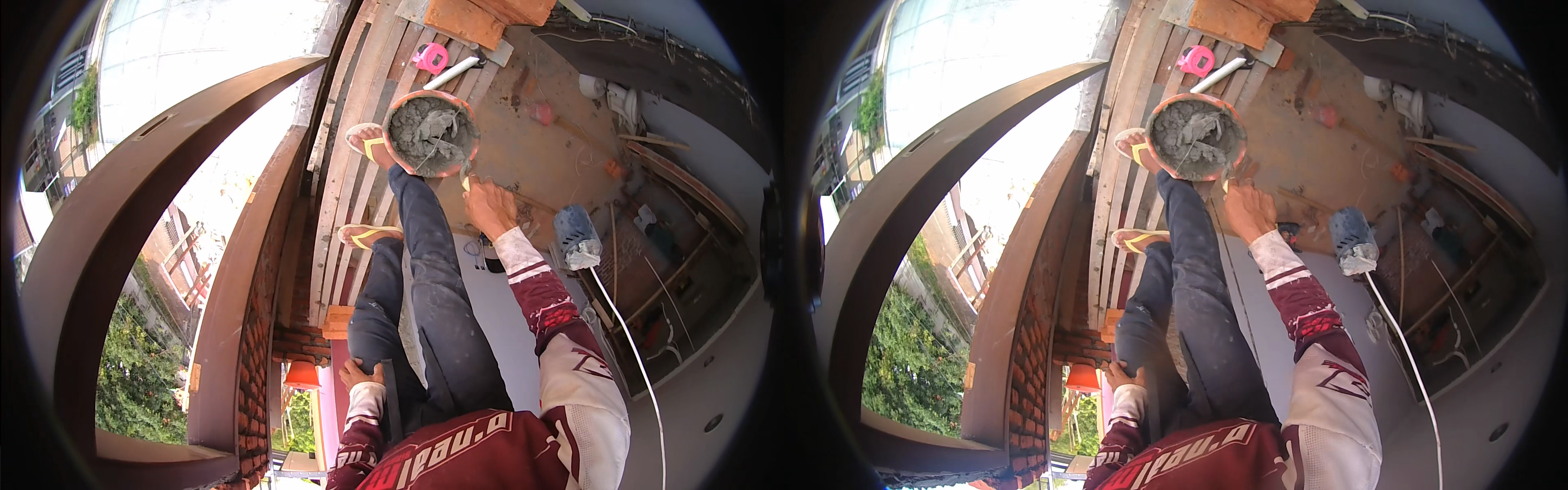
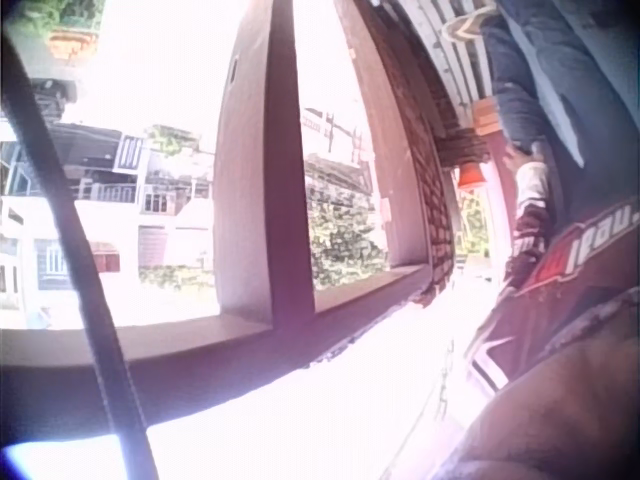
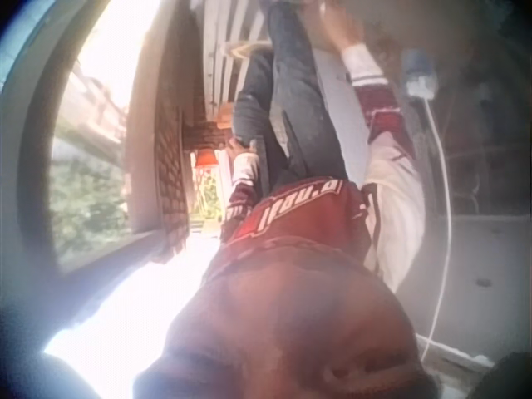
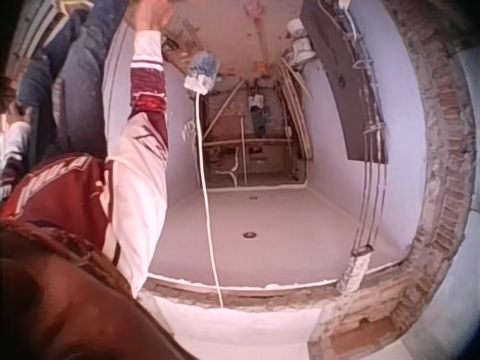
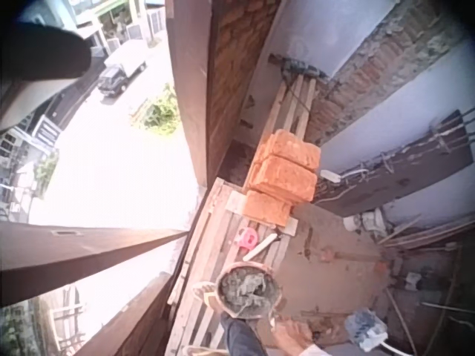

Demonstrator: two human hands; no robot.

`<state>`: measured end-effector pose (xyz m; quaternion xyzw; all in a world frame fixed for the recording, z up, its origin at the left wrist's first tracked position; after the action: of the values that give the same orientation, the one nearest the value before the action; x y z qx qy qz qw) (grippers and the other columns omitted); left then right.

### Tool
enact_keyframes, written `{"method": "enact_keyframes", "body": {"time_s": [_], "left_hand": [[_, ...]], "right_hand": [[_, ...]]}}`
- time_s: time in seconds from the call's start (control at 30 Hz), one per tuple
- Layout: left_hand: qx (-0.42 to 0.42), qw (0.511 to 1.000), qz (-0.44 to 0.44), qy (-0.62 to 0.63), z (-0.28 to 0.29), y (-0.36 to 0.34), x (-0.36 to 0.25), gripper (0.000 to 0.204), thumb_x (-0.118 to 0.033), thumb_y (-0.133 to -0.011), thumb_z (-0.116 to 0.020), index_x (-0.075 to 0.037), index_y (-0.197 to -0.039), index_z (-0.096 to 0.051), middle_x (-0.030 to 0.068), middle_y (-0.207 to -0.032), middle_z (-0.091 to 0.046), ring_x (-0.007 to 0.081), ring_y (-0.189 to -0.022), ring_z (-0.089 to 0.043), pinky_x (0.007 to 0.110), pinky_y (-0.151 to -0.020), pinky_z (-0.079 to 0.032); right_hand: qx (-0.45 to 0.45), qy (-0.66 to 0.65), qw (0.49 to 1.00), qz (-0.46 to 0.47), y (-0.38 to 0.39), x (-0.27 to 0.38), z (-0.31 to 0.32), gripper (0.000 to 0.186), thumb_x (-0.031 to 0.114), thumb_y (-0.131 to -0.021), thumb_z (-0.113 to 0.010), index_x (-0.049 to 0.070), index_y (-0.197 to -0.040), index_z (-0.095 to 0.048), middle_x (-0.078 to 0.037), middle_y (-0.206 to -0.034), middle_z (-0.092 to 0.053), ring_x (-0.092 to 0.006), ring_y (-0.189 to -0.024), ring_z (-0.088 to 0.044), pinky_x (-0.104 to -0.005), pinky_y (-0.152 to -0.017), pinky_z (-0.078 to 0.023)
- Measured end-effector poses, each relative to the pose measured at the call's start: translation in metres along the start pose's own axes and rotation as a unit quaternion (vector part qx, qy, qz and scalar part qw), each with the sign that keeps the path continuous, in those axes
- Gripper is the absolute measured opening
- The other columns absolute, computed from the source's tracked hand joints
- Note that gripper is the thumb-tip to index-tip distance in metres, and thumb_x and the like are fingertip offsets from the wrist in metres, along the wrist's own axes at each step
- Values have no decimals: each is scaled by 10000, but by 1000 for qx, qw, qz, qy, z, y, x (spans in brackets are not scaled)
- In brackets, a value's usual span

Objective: The person lays red bricks on a wall using a trowel to apply mortar. They repeatedly scoop mortar from a bucket, spread it on the wall, place bricks, and tap them into alignment.

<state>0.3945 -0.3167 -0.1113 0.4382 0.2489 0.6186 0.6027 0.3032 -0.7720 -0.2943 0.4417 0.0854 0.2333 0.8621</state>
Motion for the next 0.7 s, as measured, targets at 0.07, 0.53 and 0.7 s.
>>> {"method": "enact_keyframes", "body": {"time_s": [0.07, 0.53, 0.7], "left_hand": [[-2, 1000, -3, -1, -2, 1, 2, 547, -251, -646, -817, -125, -1064, -486, 185, -1057, -480, 412, -1016, -514, 518, -871, -444], [10, 1000, 20, -3, -1, 0, 0, 541, -280, -656, -807, -130, -1060, -481, 190, -1059, -479, 410, -1016, -515, 519, -896, -440], [11, 1000, 20, -5, -6, 3, 2, 540, -278, -658, -808, -127, -1058, -479, 190, -1057, -478, 412, -1021, -516, 521, -884, -448]], "right_hand": [[-21, 9, 1000, -21, 1, -3, 31, 322, 238, -882, -635, 5, -1101, -597, -243, -948, -658, -400, -815, -688, -498, -709, -535], [-27, 99, 993, 57, -50, 8, -18, 233, 131, -890, -539, -28, -1052, -592, -212, -949, -691, -325, -799, -720, -430, -674, -578], [-4, 67, 995, -73, -43, -45, 3, 301, 153, -898, -544, -17, -1138, -609, -206, -1029, -695, -390, -890, -704, -476, -793, -552]]}}
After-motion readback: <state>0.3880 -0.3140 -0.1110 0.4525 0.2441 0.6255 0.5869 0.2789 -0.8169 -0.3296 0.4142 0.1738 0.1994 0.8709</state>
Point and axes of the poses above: each hand's wrist, its own y-axis away from the middle knuckle, its own z-axis out of the back of the hand, x = y × z, the point moved 5 cm from there along -y, towards the middle knuckle
